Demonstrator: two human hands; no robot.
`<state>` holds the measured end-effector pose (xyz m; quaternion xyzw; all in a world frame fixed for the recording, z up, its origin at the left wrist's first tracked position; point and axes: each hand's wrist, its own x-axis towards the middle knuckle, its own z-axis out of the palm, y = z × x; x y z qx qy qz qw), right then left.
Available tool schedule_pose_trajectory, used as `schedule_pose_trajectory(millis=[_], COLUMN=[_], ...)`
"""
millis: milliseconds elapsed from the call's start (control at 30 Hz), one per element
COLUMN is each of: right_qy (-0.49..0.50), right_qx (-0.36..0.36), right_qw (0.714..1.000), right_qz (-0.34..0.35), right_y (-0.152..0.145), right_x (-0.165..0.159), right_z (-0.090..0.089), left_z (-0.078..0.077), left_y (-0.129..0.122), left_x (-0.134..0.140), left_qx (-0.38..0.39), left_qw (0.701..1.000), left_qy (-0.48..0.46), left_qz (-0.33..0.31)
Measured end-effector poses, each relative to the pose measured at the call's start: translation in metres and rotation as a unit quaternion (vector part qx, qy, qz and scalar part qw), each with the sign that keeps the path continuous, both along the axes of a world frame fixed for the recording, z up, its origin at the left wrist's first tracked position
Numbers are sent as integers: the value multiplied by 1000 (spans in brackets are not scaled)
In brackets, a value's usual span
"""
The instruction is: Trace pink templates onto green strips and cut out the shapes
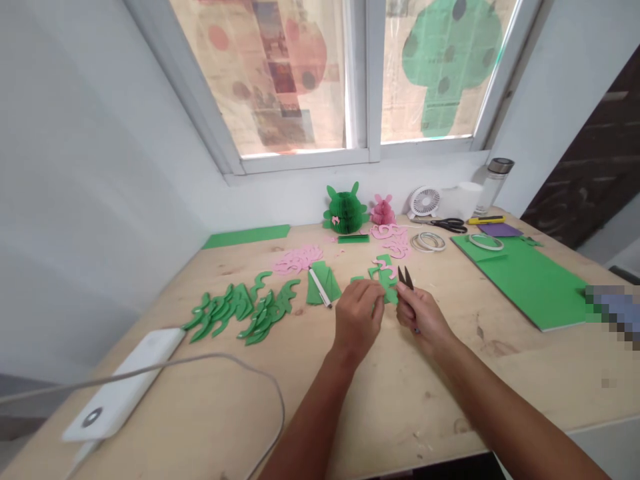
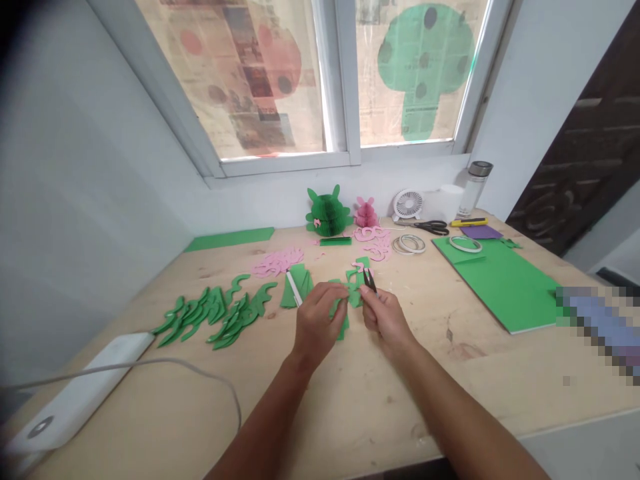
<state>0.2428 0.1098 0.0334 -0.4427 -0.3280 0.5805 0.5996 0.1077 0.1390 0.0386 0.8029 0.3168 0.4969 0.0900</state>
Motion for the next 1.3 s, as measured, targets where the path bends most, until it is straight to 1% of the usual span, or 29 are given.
schedule_pose_trajectory(millis=[100, 167, 300, 367, 467, 533, 600, 667, 733, 800, 967, 1100, 1200, 1300], right_qy=[6, 7, -14, -30, -53, -74, -97, -122, -143, -156, -170, -142, -113, -109], right_qx=[1, 6, 8, 10, 11, 12, 16, 21, 25, 27, 36, 70, 84, 72], right_qw=[1000, 1000, 1000, 999, 998, 996, 994, 991, 989, 987, 984, 986, 990, 990], right_qz=[7, 5, -6, -17, -38, -45, -44, -39, -37, -36, -30, -44, -10, 45], right_y=[0, -1, -1, -1, -1, -1, -1, -1, -1, 0, 0, -4, -6, -8], right_x=[0, 0, 0, -1, -1, -1, -1, -1, -1, -1, 1, 1, 0, -4], right_z=[0, -1, 0, 1, 2, 2, 3, 4, 4, 2, -2, 1, 4, 4], left_z=[0, -1, -1, 0, 1, 2, 4, 6, 9, 10, 9, 6, 5, 4], left_y=[1, 1, 2, 2, 2, 3, 3, 4, 3, 2, 4, 7, 8, 10], left_x=[0, 0, 0, 0, -2, -2, -3, -2, -1, -1, -1, -1, -1, -1], left_qx=[48, 59, 44, 16, -77, -168, -274, -371, -435, -468, -493, -486, -474, -464], left_qw=[999, 998, 999, 1000, 992, 973, 941, 899, 862, 840, 816, 807, 803, 799], left_qy=[21, 19, 3, -21, -99, -154, -197, -227, -248, -258, -284, -329, -358, -381], left_qz=[0, 2, -4, -7, 12, 20, -4, -49, -82, -97, -99, -64, -40, -26])
